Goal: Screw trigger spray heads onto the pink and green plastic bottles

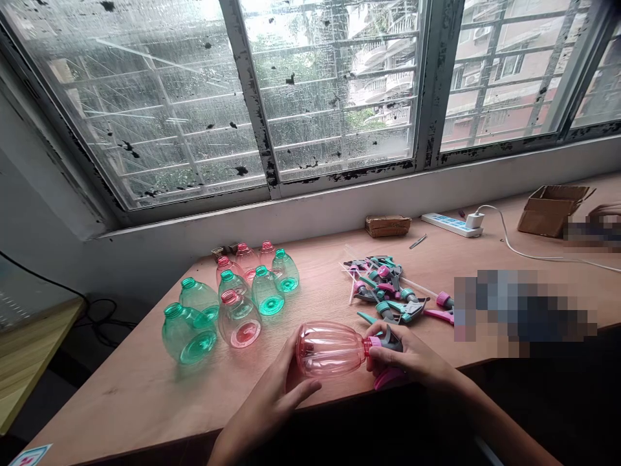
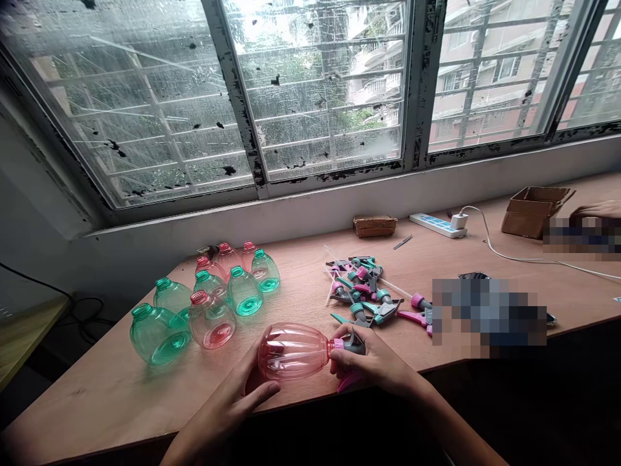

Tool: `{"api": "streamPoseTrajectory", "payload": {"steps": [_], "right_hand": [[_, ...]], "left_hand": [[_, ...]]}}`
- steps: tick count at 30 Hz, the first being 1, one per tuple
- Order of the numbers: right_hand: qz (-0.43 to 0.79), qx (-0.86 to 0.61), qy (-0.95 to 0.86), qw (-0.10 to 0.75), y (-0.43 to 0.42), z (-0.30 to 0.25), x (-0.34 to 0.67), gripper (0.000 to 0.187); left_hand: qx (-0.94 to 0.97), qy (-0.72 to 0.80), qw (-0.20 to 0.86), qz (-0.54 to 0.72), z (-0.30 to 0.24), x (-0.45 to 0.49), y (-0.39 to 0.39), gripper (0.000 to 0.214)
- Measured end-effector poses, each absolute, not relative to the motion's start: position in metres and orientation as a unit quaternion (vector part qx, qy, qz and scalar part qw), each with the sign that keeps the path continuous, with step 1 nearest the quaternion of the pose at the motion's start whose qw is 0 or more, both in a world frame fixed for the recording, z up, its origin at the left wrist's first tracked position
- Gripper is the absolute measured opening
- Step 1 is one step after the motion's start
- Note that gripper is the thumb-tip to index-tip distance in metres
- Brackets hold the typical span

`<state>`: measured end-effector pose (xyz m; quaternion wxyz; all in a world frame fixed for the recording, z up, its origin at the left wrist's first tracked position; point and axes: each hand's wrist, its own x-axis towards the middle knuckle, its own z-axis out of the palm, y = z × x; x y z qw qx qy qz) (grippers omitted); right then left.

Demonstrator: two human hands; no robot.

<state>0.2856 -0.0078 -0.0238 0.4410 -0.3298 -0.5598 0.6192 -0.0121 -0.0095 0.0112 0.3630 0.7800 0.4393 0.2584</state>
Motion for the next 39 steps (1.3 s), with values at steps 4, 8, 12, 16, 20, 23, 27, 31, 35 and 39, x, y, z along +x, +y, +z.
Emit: {"api": "streamPoseTrajectory", "payload": {"steps": [4,8,12,16,20,23,27,31,35,39], "right_hand": [[0.619,-0.330,-0.559,0.442,-0.0072,-0.0230,0.2845,0.033],[0.617,-0.330,-0.561,0.442,-0.0070,-0.0223,0.2844,0.032],[0.615,-0.332,-0.564,0.440,-0.0079,-0.0222,0.2852,0.032],[0.614,-0.333,-0.563,0.441,-0.0082,-0.0213,0.2852,0.033],[0.613,-0.334,-0.562,0.442,-0.0086,-0.0187,0.2847,0.033],[0.614,-0.337,-0.562,0.440,-0.0098,-0.0162,0.2845,0.033],[0.615,-0.338,-0.562,0.438,-0.0109,-0.0146,0.2842,0.033],[0.614,-0.339,-0.562,0.438,-0.0100,-0.0160,0.2844,0.034],[0.612,-0.339,-0.563,0.440,-0.0084,-0.0183,0.2849,0.035],[0.611,-0.342,-0.563,0.439,-0.0091,-0.0163,0.2840,0.037]], "left_hand": [[0.770,0.437,0.383,0.263,0.0113,-0.0146,-0.0083,0.070],[0.755,0.427,0.417,0.272,0.0123,-0.0150,-0.0082,0.067],[0.745,0.427,0.428,0.281,0.0110,-0.0150,-0.0081,0.067],[0.743,0.432,0.427,0.283,0.0064,-0.0165,-0.0066,0.065],[0.745,0.427,0.431,0.278,0.0048,-0.0168,-0.0067,0.069],[0.747,0.421,0.435,0.275,0.0069,-0.0154,-0.0080,0.071],[0.748,0.413,0.438,0.280,0.0098,-0.0142,-0.0096,0.063],[0.733,0.407,0.452,0.304,0.0094,-0.0132,-0.0094,0.050],[0.727,0.402,0.457,0.318,0.0087,-0.0111,-0.0081,0.045],[0.729,0.408,0.456,0.307,0.0094,-0.0104,-0.0083,0.046]]}}
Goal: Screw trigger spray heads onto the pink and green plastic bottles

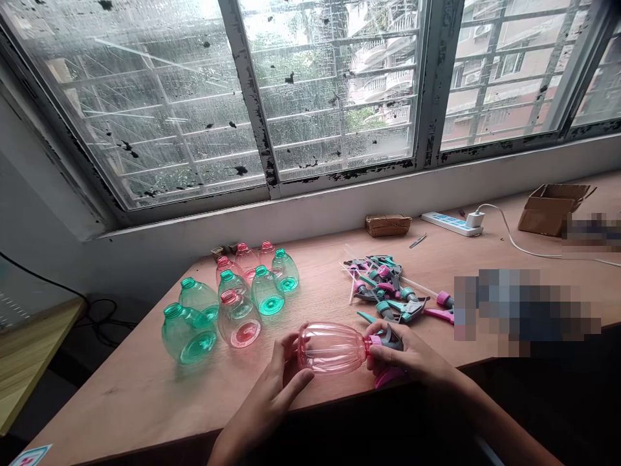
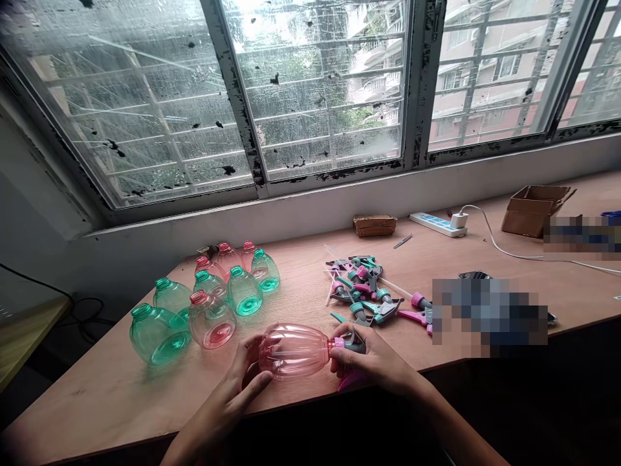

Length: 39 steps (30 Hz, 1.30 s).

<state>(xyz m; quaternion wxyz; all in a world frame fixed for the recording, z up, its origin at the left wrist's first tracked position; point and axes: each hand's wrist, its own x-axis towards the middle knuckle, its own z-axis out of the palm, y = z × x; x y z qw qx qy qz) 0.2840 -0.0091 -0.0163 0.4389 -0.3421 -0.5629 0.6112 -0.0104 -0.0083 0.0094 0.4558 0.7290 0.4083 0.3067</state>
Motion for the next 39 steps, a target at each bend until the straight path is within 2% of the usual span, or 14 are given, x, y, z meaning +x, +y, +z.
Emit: {"api": "streamPoseTrajectory", "payload": {"steps": [13,19,25,31,36,39], "right_hand": [[0.604,-0.346,-0.565,0.443,-0.009,-0.016,0.284,0.037],[0.606,-0.349,-0.561,0.443,-0.011,-0.013,0.285,0.039],[0.600,-0.348,-0.566,0.445,-0.008,-0.018,0.286,0.038],[0.598,-0.345,-0.573,0.441,-0.007,-0.019,0.286,0.036],[0.598,-0.347,-0.572,0.441,-0.010,-0.014,0.285,0.037],[0.607,-0.348,-0.564,0.438,-0.010,-0.015,0.285,0.038]], "left_hand": [[0.736,0.357,0.469,0.334,0.009,-0.009,-0.007,0.020],[0.767,0.354,0.426,0.324,0.016,-0.009,-0.007,0.010],[0.733,0.349,0.489,0.320,0.018,-0.010,-0.009,0.021],[0.731,0.363,0.471,0.334,0.018,-0.010,-0.006,0.020],[0.698,0.350,0.522,0.344,0.015,-0.011,-0.008,0.017],[0.709,0.355,0.501,0.347,0.013,-0.013,-0.007,0.017]]}}
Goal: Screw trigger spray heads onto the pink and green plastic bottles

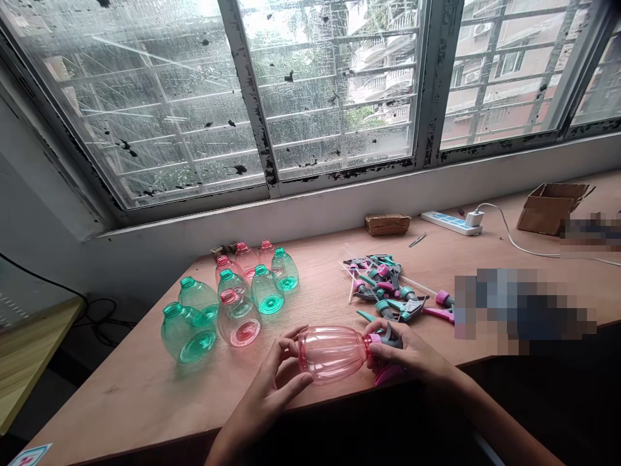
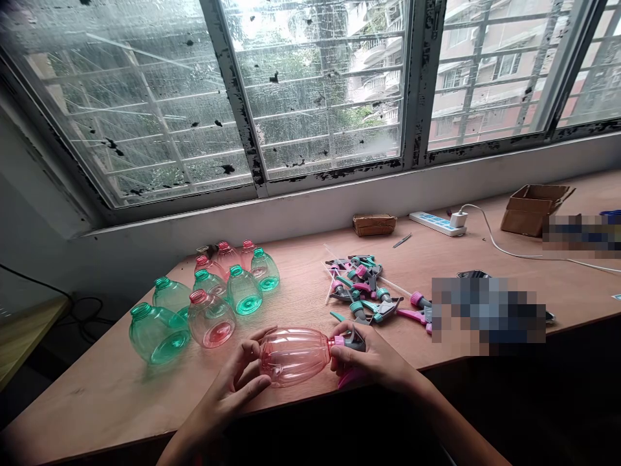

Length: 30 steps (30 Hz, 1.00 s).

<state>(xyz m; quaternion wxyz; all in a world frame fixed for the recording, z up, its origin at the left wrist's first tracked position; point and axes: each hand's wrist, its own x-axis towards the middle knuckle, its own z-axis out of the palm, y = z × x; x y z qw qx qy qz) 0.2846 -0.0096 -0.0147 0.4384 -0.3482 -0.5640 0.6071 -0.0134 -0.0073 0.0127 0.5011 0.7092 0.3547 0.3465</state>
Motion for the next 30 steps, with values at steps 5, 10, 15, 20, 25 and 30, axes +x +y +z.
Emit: {"api": "streamPoseTrajectory", "payload": {"steps": [5,10,15,20,25,30], "right_hand": [[0.605,-0.340,-0.567,0.444,-0.0069,-0.0199,0.2851,0.038],[0.605,-0.336,-0.569,0.444,-0.0054,-0.0236,0.2859,0.037],[0.609,-0.334,-0.570,0.438,-0.0055,-0.0237,0.2861,0.037],[0.607,-0.338,-0.572,0.436,-0.0054,-0.0234,0.2860,0.037],[0.599,-0.336,-0.578,0.441,-0.0052,-0.0239,0.2864,0.034],[0.603,-0.347,-0.567,0.441,-0.0061,-0.0236,0.2871,0.035]], "left_hand": [[0.738,0.346,0.467,0.345,0.0100,-0.0166,-0.0037,0.025],[0.722,0.335,0.489,0.356,0.0055,-0.0169,-0.0003,0.037],[0.709,0.351,0.504,0.347,0.0039,-0.0187,-0.0023,0.092],[0.726,0.393,0.480,0.297,0.0083,-0.0201,-0.0047,0.067],[0.742,0.430,0.427,0.288,0.0100,-0.0182,-0.0035,0.070],[0.734,0.407,0.449,0.307,0.0048,-0.0159,-0.0029,0.081]]}}
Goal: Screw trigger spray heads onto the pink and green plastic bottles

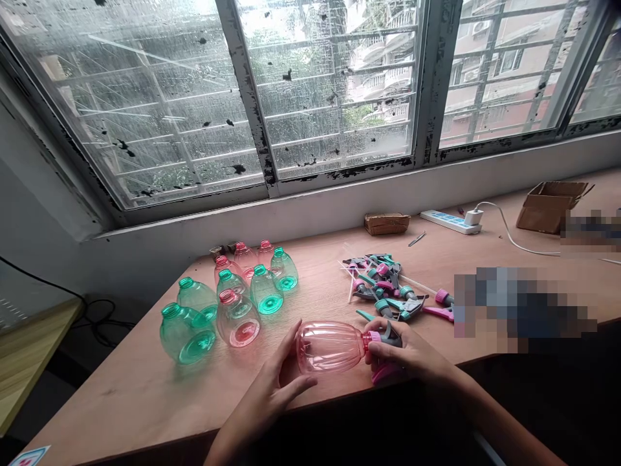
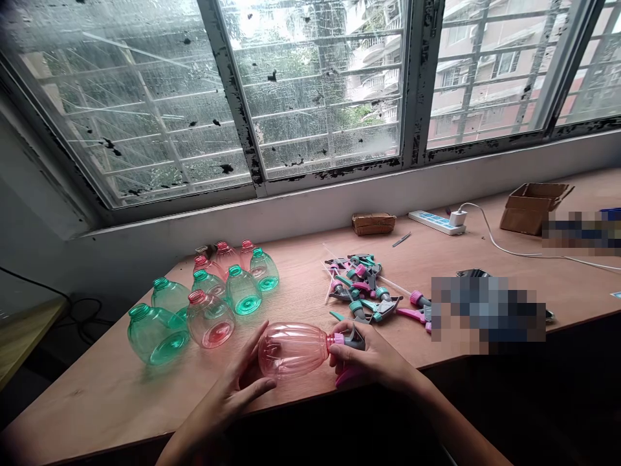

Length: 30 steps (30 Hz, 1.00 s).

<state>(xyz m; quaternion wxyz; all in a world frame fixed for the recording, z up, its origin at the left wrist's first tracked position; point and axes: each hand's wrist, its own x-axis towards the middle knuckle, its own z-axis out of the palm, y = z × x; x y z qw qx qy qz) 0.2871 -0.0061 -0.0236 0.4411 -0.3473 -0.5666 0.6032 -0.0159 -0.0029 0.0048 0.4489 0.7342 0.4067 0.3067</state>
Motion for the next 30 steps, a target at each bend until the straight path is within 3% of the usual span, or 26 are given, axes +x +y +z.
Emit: {"api": "streamPoseTrajectory", "payload": {"steps": [8,17,30], "right_hand": [[0.614,-0.335,-0.562,0.442,-0.0068,-0.0234,0.2868,0.033],[0.615,-0.334,-0.560,0.444,-0.0053,-0.0243,0.2864,0.031],[0.621,-0.334,-0.552,0.445,-0.0063,-0.0242,0.2863,0.033]], "left_hand": [[0.740,0.390,0.439,0.328,0.0006,-0.0115,-0.0039,0.091],[0.745,0.388,0.439,0.319,0.0068,-0.0163,-0.0028,0.065],[0.736,0.400,0.440,0.325,-0.0009,-0.0192,-0.0004,0.064]]}}
